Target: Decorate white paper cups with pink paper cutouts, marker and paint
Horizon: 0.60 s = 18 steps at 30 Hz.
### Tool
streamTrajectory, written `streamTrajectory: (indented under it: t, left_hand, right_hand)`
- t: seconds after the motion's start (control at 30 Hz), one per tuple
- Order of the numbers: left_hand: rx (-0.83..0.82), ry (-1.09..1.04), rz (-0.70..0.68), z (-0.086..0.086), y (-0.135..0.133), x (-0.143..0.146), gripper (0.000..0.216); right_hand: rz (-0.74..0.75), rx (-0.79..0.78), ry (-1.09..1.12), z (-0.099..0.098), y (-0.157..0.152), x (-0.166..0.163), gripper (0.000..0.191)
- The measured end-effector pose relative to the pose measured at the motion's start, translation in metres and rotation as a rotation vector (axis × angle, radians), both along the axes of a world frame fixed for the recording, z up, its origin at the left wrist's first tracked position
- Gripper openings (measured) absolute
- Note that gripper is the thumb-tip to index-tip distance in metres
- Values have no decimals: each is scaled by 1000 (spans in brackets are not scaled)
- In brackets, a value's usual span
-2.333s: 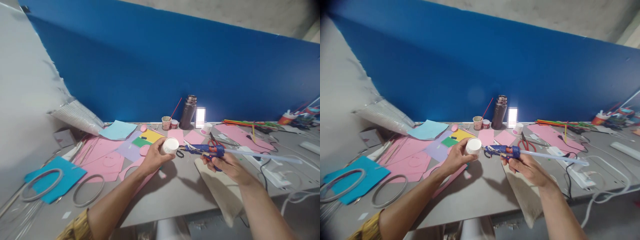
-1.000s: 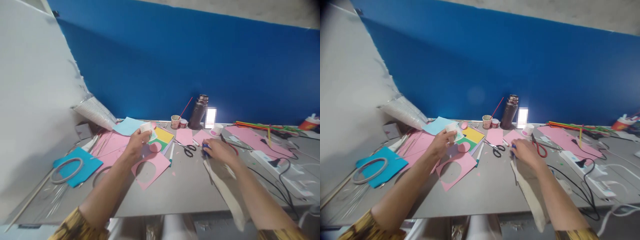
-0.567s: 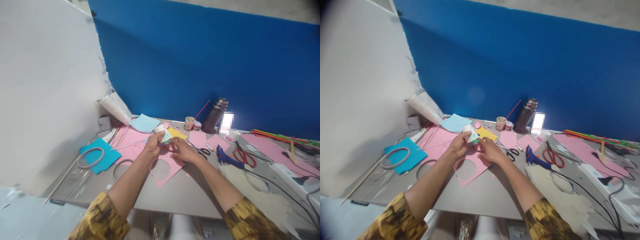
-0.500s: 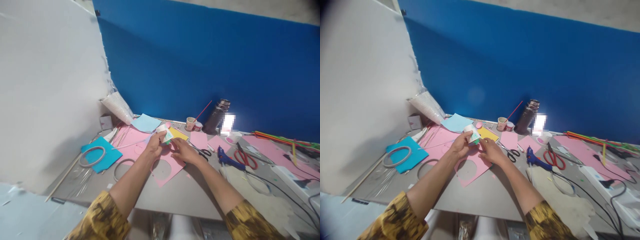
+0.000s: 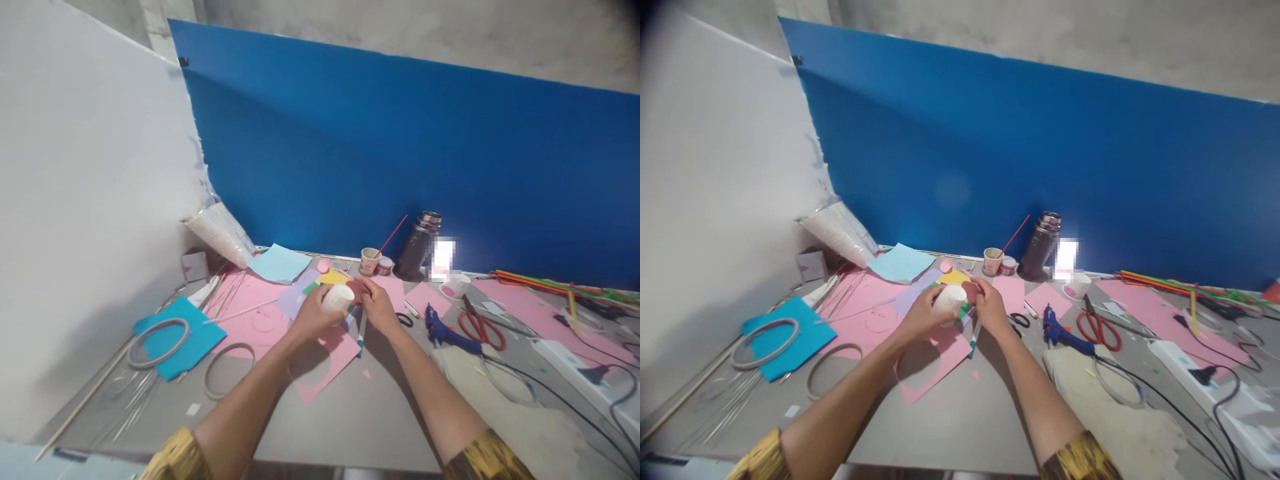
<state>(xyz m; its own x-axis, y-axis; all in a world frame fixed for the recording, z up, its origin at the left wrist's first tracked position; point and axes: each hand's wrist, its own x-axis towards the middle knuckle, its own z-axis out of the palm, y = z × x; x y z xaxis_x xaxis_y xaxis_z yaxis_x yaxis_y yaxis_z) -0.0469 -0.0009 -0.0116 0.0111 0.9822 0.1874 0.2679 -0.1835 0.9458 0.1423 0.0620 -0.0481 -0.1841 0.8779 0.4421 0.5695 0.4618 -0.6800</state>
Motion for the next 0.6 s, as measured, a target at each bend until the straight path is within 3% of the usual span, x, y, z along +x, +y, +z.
streamTrajectory:
  t: [0.17, 0.4, 0.6]
  left_hand:
    - [-45, 110, -141, 2, -3, 2, 36]
    - [-50, 71, -140, 3, -2, -1, 41]
    - [-75, 74, -79, -2, 0, -4, 68]
  right_hand:
    - [122, 2, 106, 21, -15, 0, 64]
    - [339, -154, 103, 35, -33, 3, 80]
    - [392, -177, 172, 42, -40, 0, 64]
